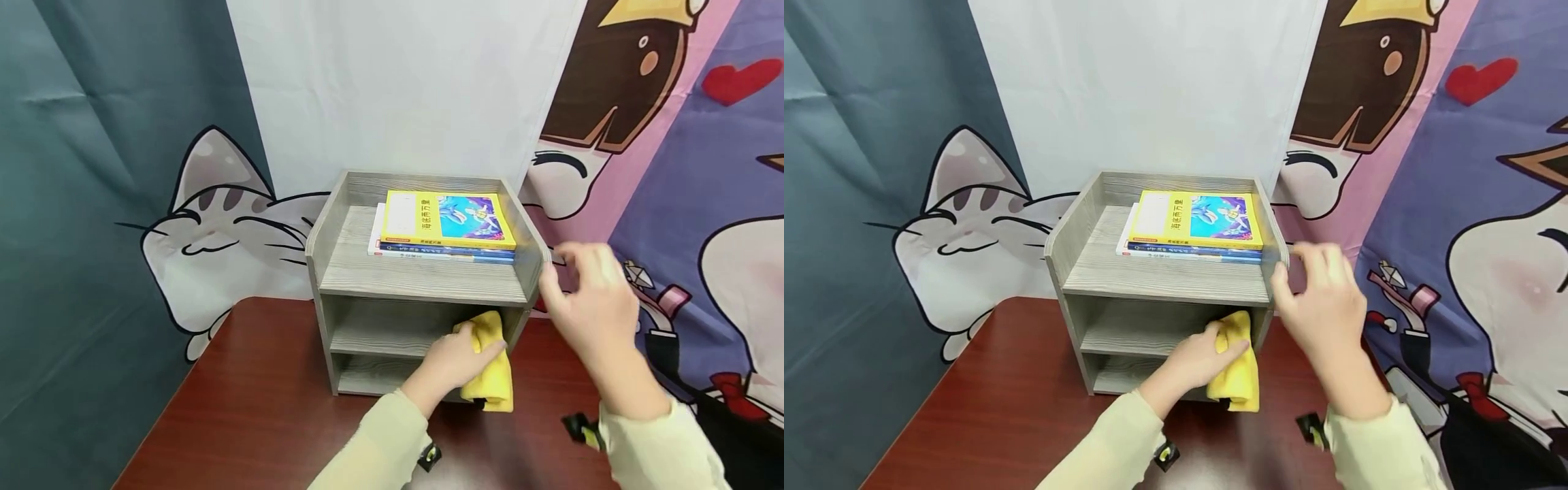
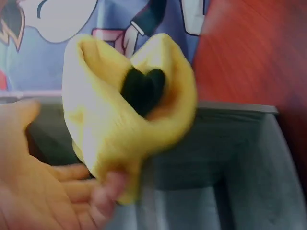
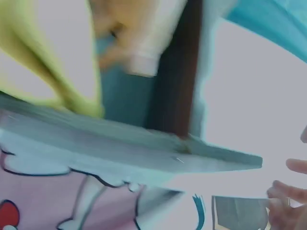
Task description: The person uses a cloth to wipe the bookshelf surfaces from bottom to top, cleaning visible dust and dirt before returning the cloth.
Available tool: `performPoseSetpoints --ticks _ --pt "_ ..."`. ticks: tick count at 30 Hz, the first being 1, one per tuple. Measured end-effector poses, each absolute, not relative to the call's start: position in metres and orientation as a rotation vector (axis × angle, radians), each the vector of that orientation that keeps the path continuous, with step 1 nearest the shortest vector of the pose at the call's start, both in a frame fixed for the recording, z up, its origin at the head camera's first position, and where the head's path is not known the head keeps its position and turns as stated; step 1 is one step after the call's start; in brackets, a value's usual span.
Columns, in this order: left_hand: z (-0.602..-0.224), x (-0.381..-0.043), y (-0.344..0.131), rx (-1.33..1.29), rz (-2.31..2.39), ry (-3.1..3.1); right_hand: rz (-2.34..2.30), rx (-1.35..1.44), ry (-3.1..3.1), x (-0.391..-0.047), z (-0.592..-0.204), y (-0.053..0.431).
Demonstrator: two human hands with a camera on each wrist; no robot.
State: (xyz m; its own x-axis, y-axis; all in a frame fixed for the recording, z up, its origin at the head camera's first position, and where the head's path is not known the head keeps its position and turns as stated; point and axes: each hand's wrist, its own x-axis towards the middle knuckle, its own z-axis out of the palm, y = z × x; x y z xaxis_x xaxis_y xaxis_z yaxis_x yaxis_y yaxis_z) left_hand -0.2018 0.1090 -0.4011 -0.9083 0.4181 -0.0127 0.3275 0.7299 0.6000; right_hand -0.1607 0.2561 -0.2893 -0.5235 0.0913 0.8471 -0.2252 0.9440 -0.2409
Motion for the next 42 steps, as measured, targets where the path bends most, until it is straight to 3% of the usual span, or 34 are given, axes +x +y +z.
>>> performPoseSetpoints --ticks 6,14,19,25,36,42 --pt "-0.408 -0.19 0.139 0.583 0.579 2.954 0.556 -0.157 -2.743 -0.193 -0.256 0.265" --pt "-0.438 -0.185 0.16 0.683 0.054 3.361 0.486 -0.133 -2.759 -0.205 -0.26 0.269" --pt "-0.441 -0.187 0.156 0.797 0.532 3.336 0.427 -0.114 -2.722 -0.206 -0.264 0.27" --pt "-0.442 -0.185 0.155 0.75 1.106 3.079 0.385 -0.118 -2.678 -0.208 -0.269 0.27" --pt "-0.402 -0.191 0.149 0.749 1.262 2.938 0.374 -0.095 -2.628 -0.212 -0.268 0.266" --pt "-0.39 -0.19 0.152 0.84 0.857 3.1 0.368 -0.098 -2.655 -0.212 -0.267 0.266"
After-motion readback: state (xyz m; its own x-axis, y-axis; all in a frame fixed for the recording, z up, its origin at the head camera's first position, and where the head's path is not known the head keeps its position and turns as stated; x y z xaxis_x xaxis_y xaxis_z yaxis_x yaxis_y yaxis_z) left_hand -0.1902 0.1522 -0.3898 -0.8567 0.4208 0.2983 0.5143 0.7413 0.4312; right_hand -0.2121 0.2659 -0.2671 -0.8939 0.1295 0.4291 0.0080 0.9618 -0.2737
